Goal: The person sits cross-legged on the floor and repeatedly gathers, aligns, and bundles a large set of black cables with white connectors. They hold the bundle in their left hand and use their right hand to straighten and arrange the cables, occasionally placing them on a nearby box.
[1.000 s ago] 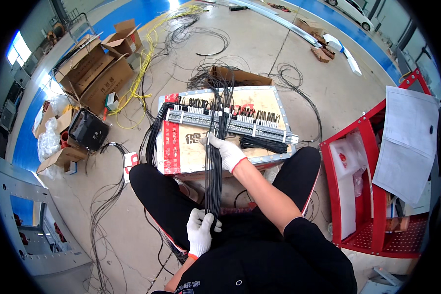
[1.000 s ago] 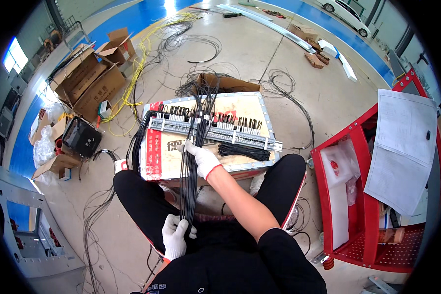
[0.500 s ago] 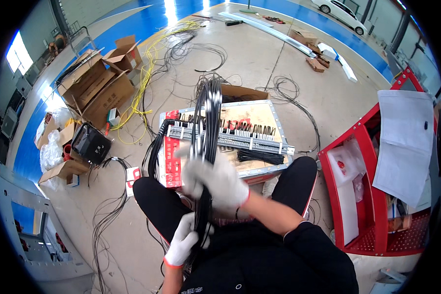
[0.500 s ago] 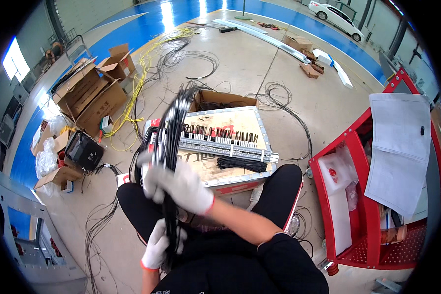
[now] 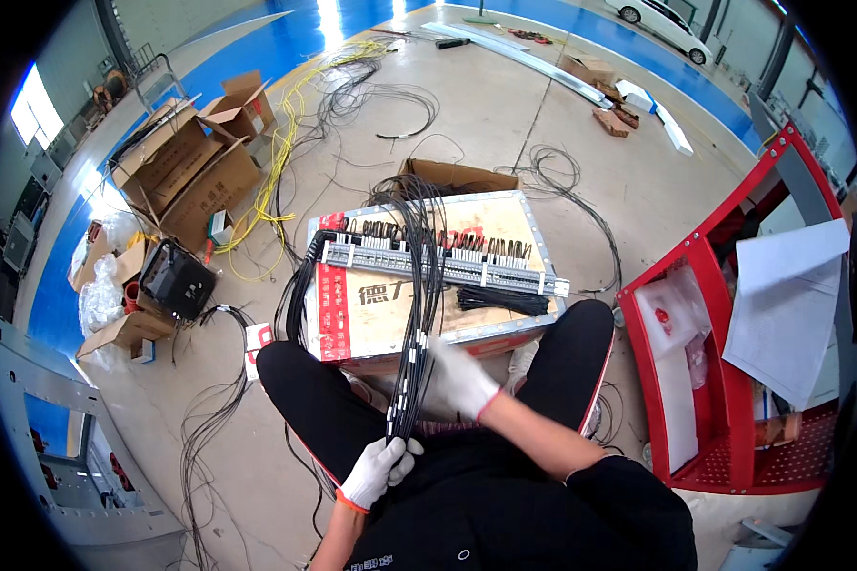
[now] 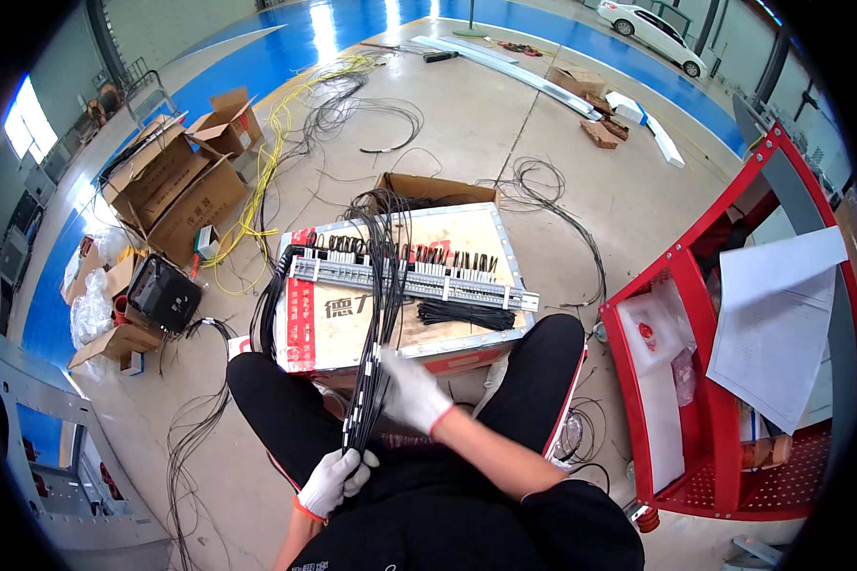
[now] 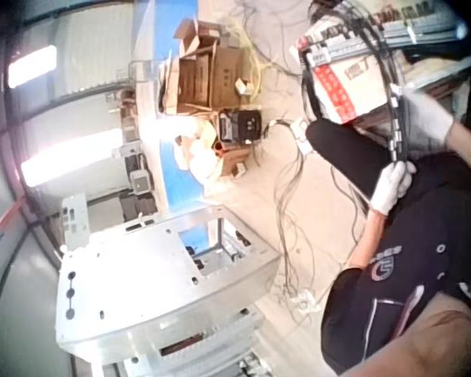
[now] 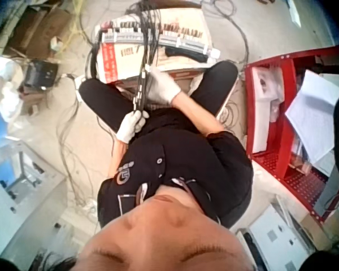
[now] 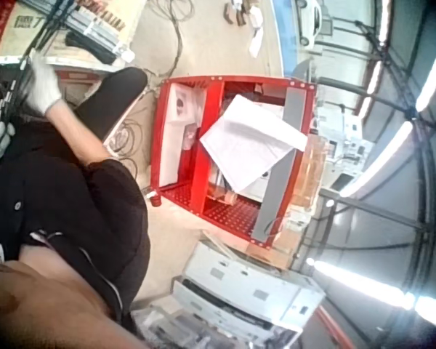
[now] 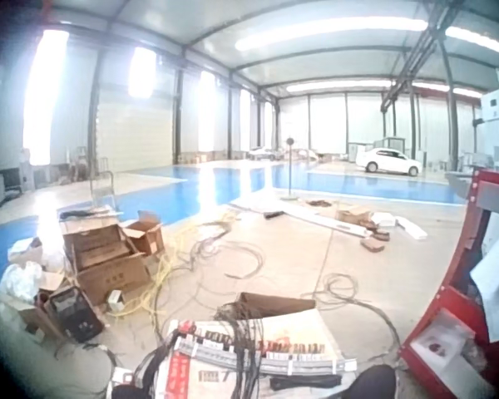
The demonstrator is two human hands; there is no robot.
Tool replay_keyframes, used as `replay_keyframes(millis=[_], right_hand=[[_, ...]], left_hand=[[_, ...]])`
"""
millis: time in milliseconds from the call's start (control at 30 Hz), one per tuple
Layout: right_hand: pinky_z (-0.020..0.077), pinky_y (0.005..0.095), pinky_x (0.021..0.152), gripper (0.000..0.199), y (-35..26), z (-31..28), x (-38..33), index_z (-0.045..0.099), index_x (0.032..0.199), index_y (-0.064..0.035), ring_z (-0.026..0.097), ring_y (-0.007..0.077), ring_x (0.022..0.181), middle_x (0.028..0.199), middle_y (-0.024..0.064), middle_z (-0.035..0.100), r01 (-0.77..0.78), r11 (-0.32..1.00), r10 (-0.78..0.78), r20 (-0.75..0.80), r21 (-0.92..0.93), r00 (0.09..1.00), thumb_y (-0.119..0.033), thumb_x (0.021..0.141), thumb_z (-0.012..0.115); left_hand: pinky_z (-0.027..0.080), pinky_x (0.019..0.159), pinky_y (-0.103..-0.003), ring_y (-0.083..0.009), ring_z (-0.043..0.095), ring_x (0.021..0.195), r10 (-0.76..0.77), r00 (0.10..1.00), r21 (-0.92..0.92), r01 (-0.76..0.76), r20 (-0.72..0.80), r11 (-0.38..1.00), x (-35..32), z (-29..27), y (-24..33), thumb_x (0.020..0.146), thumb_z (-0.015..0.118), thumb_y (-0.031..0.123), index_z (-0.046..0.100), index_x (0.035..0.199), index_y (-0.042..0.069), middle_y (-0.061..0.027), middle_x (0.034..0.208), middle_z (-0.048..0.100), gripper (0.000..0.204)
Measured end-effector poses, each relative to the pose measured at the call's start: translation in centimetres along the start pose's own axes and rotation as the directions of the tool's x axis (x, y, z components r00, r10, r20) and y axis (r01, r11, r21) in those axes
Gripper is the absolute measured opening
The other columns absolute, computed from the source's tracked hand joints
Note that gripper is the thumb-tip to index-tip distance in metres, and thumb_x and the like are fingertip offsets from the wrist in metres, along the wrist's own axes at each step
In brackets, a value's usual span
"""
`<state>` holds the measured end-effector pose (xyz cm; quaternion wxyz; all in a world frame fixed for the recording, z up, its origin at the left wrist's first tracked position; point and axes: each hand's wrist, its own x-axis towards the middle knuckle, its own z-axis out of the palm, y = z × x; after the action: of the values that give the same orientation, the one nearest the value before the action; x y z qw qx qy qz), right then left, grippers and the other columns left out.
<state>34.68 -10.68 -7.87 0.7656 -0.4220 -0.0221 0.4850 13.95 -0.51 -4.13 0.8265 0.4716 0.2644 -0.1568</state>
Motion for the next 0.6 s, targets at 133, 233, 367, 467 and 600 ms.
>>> replay_keyframes(millis=[133, 233, 367, 467, 600], right_hand=[[0.0506, 0.0294, 0.063, 0.022, -5.8, -2.3, 5.6, 0.065, 0.104, 0.0018, 0.057, 0.0117, 0.072, 0.086, 0.0047, 0.064, 0.111, 0.948, -0.153, -0.120, -0.300, 0.981, -0.017, 0.094, 0.063], [0.0458, 0.0282, 0.054, 0.017, -8.0, -0.6, 7.7, 0.065, 0.098, 0.0007, 0.054, 0.0110, 0.064, 0.080, 0.0038, 0.062, 0.101, 0.955, -0.133, -0.099, -0.278, 0.986, -0.014, 0.091, 0.064], [0.0457, 0.0257, 0.063, 0.009, -14.5, 4.1, 9.8, 0.065, 0.092, -0.0016, 0.054, 0.0121, 0.066, 0.074, 0.0036, 0.060, 0.223, 0.963, -0.213, 0.085, -0.148, 0.973, -0.009, 0.093, 0.061], [0.0426, 0.0240, 0.059, 0.012, -19.3, 5.9, 11.7, 0.062, 0.096, 0.0021, 0.050, 0.0091, 0.062, 0.071, 0.0006, 0.054, 0.389, 0.921, -0.384, 0.115, -0.026, 0.916, -0.010, 0.095, 0.058], [0.0402, 0.0215, 0.044, 0.007, -21.2, -6.0, 19.8, 0.055, 0.097, -0.0005, 0.047, 0.0084, 0.052, 0.077, 0.0049, 0.058, 0.209, 0.975, -0.189, -0.211, 0.077, 0.959, 0.004, 0.092, 0.052]], left_hand=[[0.028, 0.045, -0.022, -0.0046, 0.036, 0.050, 0.021, 0.997, 0.108, -0.029, 0.072, 0.994, -0.5, 0.8, 1.6, 0.103, 0.046, 0.048, 0.059, 0.118, -0.003, 0.0004, 0.069, 0.053, 0.055], [0.032, 0.047, -0.021, -0.0050, 0.040, 0.053, 0.066, 0.994, 0.013, -0.067, 0.091, 0.998, -0.3, 0.7, 0.9, 0.105, 0.043, 0.042, 0.059, 0.123, -0.003, -0.0014, 0.074, 0.057, 0.051], [0.032, 0.046, -0.021, -0.0057, 0.042, 0.052, 0.185, 0.964, -0.013, -0.191, -0.188, 0.981, 0.6, 2.1, 1.5, 0.105, 0.042, 0.040, 0.061, 0.120, -0.001, -0.0026, 0.073, 0.060, 0.048], [0.031, 0.045, -0.022, -0.0058, 0.042, 0.050, 0.332, 0.821, 0.031, -0.360, -0.464, 0.933, 0.8, 3.1, 2.6, 0.104, 0.041, 0.027, 0.063, 0.112, -0.001, -0.0030, 0.068, 0.060, 0.036], [0.030, 0.041, -0.023, -0.0071, 0.040, 0.045, 0.250, 0.799, 0.087, -0.243, -0.547, 0.966, 3.1, 2.4, -0.7, 0.104, 0.042, 0.028, 0.061, 0.099, 0.002, -0.0040, 0.066, 0.061, 0.033]])
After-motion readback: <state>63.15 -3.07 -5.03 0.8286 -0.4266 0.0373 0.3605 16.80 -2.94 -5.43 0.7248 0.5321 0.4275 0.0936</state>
